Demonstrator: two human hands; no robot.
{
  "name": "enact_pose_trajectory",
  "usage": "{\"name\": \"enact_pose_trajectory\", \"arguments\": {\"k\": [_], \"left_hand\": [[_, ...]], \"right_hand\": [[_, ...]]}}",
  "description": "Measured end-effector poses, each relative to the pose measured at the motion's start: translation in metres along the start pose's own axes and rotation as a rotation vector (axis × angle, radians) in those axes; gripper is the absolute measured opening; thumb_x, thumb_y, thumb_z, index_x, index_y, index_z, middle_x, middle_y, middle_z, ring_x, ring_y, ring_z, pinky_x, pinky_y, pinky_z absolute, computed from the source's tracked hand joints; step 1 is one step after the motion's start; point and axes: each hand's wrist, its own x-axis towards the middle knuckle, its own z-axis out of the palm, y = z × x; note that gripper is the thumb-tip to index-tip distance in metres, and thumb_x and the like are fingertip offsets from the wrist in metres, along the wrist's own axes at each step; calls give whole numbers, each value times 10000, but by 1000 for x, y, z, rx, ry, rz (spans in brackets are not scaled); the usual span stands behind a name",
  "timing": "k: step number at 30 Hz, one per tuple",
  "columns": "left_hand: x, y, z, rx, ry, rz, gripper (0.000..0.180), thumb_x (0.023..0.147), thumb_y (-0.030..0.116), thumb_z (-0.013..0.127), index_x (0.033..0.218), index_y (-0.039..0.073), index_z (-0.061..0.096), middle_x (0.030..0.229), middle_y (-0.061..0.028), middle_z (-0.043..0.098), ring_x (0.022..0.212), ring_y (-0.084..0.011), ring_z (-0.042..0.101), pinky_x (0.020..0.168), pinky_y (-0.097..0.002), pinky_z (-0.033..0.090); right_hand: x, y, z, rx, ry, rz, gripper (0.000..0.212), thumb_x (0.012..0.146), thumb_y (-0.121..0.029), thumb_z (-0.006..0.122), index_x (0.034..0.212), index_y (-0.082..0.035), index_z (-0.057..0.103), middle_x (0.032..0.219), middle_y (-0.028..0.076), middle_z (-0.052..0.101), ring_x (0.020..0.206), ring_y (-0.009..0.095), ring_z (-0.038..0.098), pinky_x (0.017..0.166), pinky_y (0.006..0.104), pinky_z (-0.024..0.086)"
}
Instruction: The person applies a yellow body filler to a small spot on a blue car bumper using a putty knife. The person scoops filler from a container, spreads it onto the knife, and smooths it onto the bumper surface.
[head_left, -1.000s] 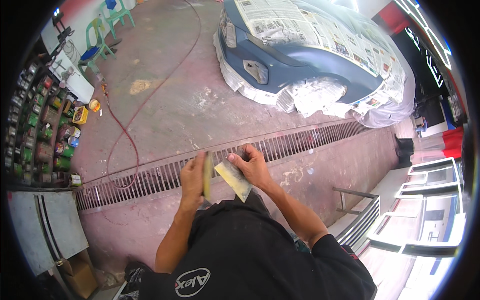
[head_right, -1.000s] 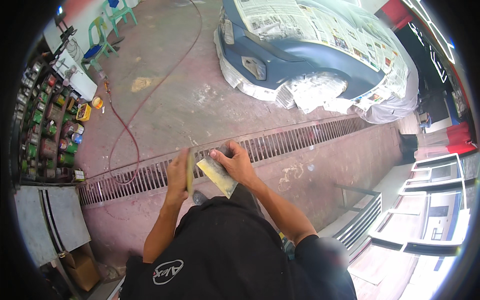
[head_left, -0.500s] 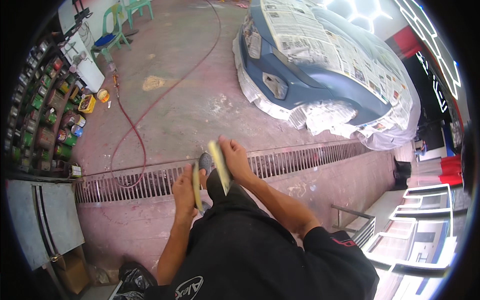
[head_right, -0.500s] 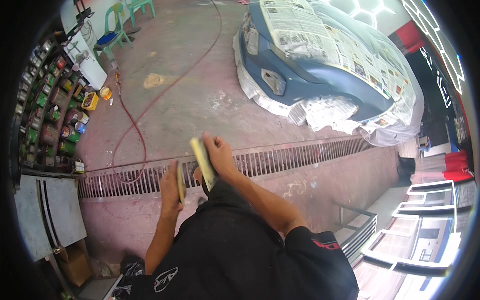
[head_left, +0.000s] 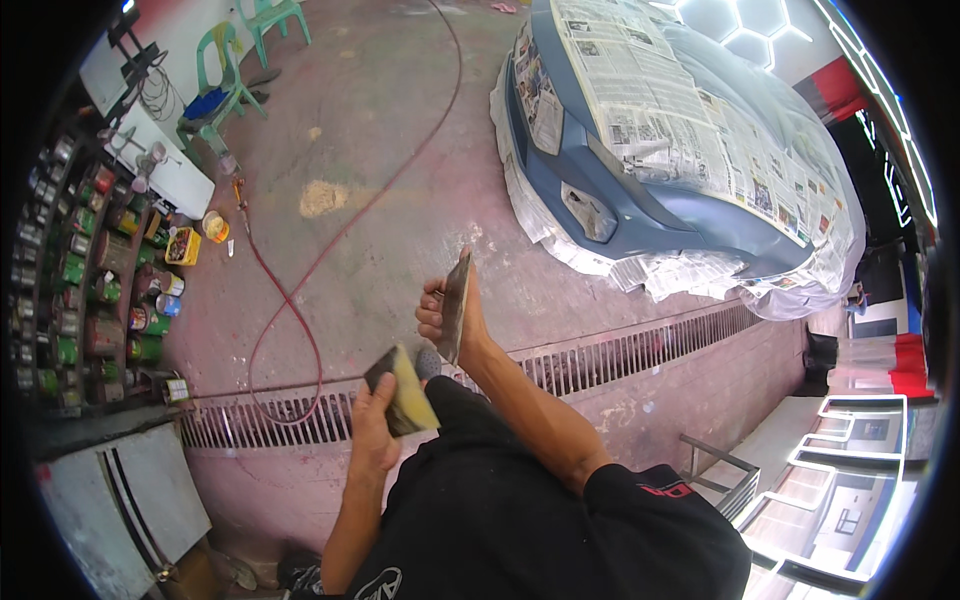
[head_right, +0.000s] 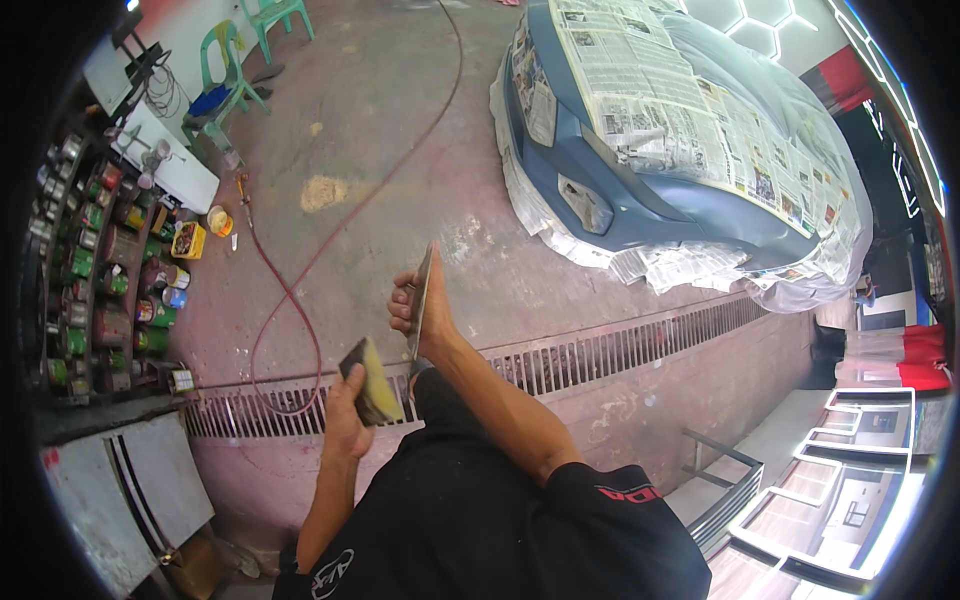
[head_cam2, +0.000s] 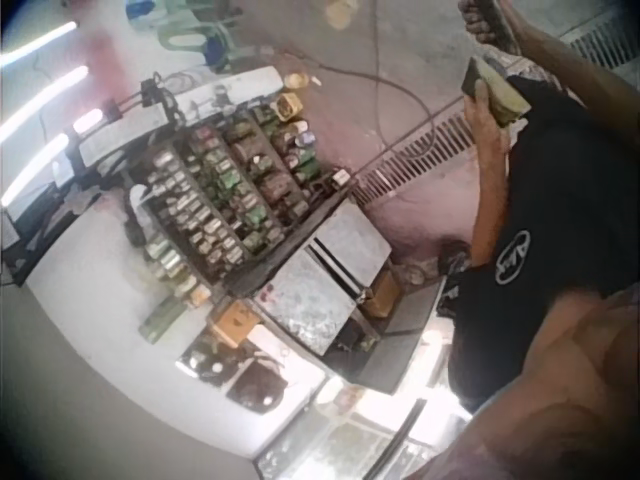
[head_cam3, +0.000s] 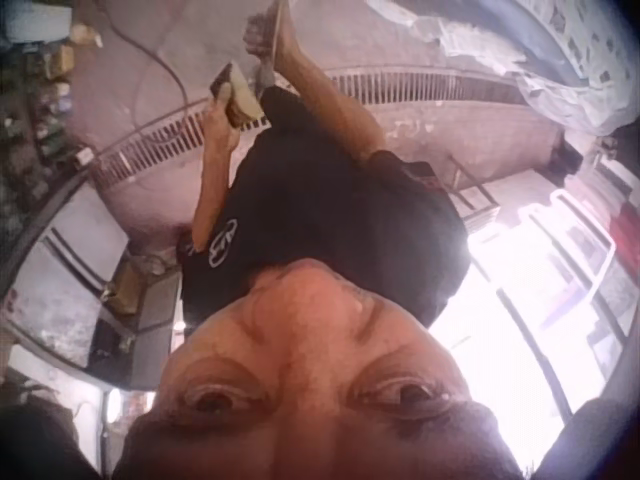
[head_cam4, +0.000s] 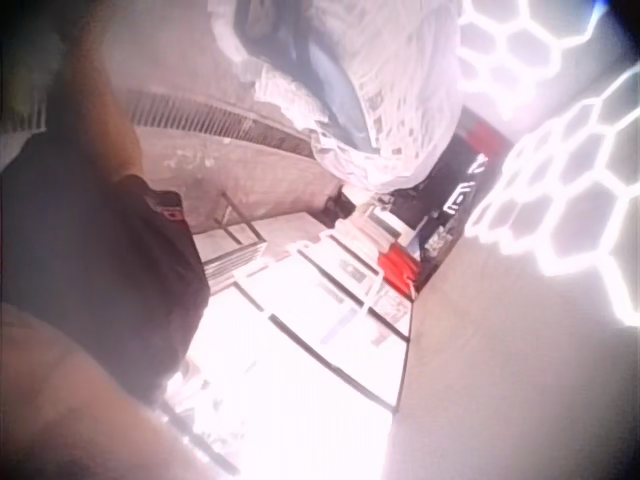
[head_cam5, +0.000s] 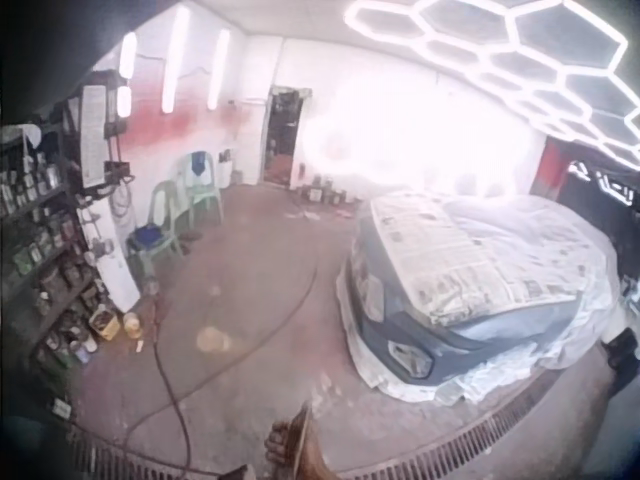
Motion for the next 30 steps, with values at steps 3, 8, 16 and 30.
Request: {"name": "enact_pose_trajectory", "arguments": {"k": [3, 8, 16, 30], "left_hand": [[21, 10, 38, -81, -121, -63, 379, 1104, 138, 601, 1473, 72, 546, 1324, -105, 690, 1153, -218, 712, 1041, -477, 619], [45, 72, 117, 42, -119, 80, 290, 1092, 78, 589, 1376, 68, 531, 1216, -94, 684, 1051, -195, 713, 914, -399, 641], [96, 157, 210, 11, -192, 196, 303, 1095, 111, 608, 1390, 89, 543, 1265, -71, 672, 1144, -166, 672, 1003, -336, 572], [336, 307, 210, -160, -200, -53, 276, 1127, 319, 578, 1257, 95, 671, 993, -11, 664, 862, -106, 645, 706, -258, 525]], "right_hand": [[20, -36, 51, 53, -182, -19, 910, 854, -997, 436, 967, -108, 595, 711, 10, 510, 518, 123, 449, 411, 268, 325], [45, -89, 83, 135, -572, -49, 1032, 898, -982, 353, 1132, -27, 667, 816, 75, 566, 681, 172, 504, 547, 304, 420], [36, -88, 123, -302, -476, -382, 1030, 926, -872, 552, 1501, -19, 489, 1346, 125, 645, 1196, 205, 639, 1033, 375, 548], [216, -194, 214, -1064, -263, -643, 645, 675, -409, 1027, 1043, -98, 599, 823, -83, 558, 773, 54, 525, 680, 265, 436]]}}
